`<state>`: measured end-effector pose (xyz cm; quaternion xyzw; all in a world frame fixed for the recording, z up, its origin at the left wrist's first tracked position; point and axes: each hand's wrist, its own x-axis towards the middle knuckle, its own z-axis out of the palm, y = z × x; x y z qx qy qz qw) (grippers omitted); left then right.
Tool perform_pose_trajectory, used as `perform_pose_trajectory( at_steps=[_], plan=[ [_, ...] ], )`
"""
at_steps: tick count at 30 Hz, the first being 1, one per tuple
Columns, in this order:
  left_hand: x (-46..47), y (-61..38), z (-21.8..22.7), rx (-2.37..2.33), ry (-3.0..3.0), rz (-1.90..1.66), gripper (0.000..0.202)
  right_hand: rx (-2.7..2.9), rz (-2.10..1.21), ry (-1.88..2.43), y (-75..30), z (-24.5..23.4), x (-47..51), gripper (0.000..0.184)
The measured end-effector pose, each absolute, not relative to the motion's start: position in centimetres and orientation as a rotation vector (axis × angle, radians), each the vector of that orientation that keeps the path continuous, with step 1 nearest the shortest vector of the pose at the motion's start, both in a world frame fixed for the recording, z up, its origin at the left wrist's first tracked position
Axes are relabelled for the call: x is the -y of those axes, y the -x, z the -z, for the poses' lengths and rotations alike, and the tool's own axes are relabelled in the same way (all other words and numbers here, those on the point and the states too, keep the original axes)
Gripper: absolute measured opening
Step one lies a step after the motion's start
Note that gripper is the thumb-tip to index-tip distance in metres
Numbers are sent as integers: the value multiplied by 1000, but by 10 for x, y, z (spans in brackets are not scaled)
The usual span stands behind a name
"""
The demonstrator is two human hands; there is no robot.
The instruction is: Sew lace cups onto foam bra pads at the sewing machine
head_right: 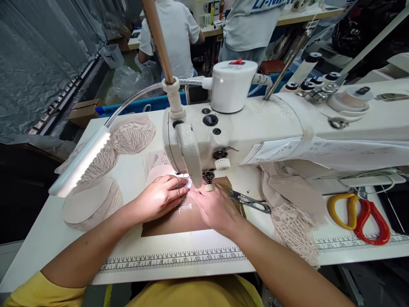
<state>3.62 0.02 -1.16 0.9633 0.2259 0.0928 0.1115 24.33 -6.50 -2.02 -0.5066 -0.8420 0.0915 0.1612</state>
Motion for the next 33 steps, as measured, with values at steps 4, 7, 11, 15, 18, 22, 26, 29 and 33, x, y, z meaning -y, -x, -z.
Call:
perform_pose_trajectory(
  at_steps=[4, 7, 11, 15, 18, 22, 26, 29, 33],
  plan=[
    [2, -39, 14, -672, -2848, -302, 34, 2368, -130, 1599, -239, 23, 62, 42],
    [3, -41, 13, -650, -2829, -329, 33, 2472, -53, 1679, -234, 21, 61, 40],
    [1, -41, 11, -601, -2825, -316, 32, 2498, 51, 1723, -232, 19, 62, 41],
    [0, -46, 12, -650, -2864, -272, 32, 2446, 112, 1733, -232, 20, 61, 43],
    [3, -52, 11, -716, -2874, -259, 33, 2424, 120, 1736, -232, 21, 59, 42],
    [7, -54, 9, -828, -2867, -241, 35, 2396, 116, 1725, -234, 22, 60, 41],
    [4, -44, 0, -741, -2779, -252, 36, 2390, 56, 1674, -239, 25, 64, 43],
    [1, -34, -8, -674, -2672, -250, 33, 2367, -39, 1660, -244, 27, 67, 43],
    [1, -30, -11, -657, -2621, -252, 31, 2344, -140, 1635, -245, 28, 69, 39]
  ],
)
